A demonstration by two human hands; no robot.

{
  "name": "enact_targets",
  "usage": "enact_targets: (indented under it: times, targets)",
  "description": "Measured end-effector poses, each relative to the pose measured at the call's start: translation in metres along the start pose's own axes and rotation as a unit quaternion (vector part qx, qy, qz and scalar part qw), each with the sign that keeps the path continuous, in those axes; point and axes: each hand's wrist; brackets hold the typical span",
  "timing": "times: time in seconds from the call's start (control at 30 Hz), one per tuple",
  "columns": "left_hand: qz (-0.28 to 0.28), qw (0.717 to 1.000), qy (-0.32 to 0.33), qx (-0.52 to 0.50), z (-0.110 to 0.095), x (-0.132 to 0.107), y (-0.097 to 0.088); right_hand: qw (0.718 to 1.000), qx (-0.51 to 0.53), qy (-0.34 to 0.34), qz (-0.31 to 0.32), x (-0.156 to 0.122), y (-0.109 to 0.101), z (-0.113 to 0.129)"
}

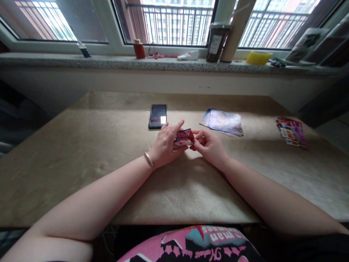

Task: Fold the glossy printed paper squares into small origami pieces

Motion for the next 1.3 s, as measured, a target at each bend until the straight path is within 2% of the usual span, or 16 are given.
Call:
enact_targets:
  times: [0.17, 0.37, 0.47, 0.67, 0.9, 1.1, 1.3]
  targets:
    - [-0.02, 1.0, 0.003, -0.016, 0.002, 0.001, -0.002, 0.999, -0.002, -0.025, 0.024, -0.001, -0.001, 0.0]
    - [-0.054, 0.992, 0.013, -0.116, 0.002, 0.002, -0.004, 0.996, -0.033, -0.072, 0.038, -0.002, -0.002, 0.001]
    - [-0.065, 0.99, 0.006, -0.122, 0.005, 0.001, -0.004, 0.992, -0.058, -0.097, 0.049, -0.001, -0.002, 0.001]
    - [-0.053, 0.986, 0.034, -0.157, 0.003, 0.003, -0.002, 0.987, -0.116, -0.105, 0.035, -0.001, -0.003, 0.001]
    - [-0.018, 0.991, 0.05, -0.121, -0.003, 0.005, -0.005, 0.976, -0.187, -0.109, -0.003, -0.001, -0.002, 0.004]
    - [-0.08, 0.995, 0.033, -0.045, -0.005, 0.007, -0.009, 0.957, -0.252, -0.141, -0.034, -0.004, -0.003, 0.008]
    - [-0.083, 0.99, 0.046, -0.108, -0.007, 0.006, -0.008, 0.945, -0.271, -0.18, -0.021, -0.003, -0.007, 0.008]
Point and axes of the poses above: each hand's wrist, its own x-axis towards the middle knuckle, its own y-axis out of the palm, z = x × y, and after that the axes turned 8 degrees about z, right-handed
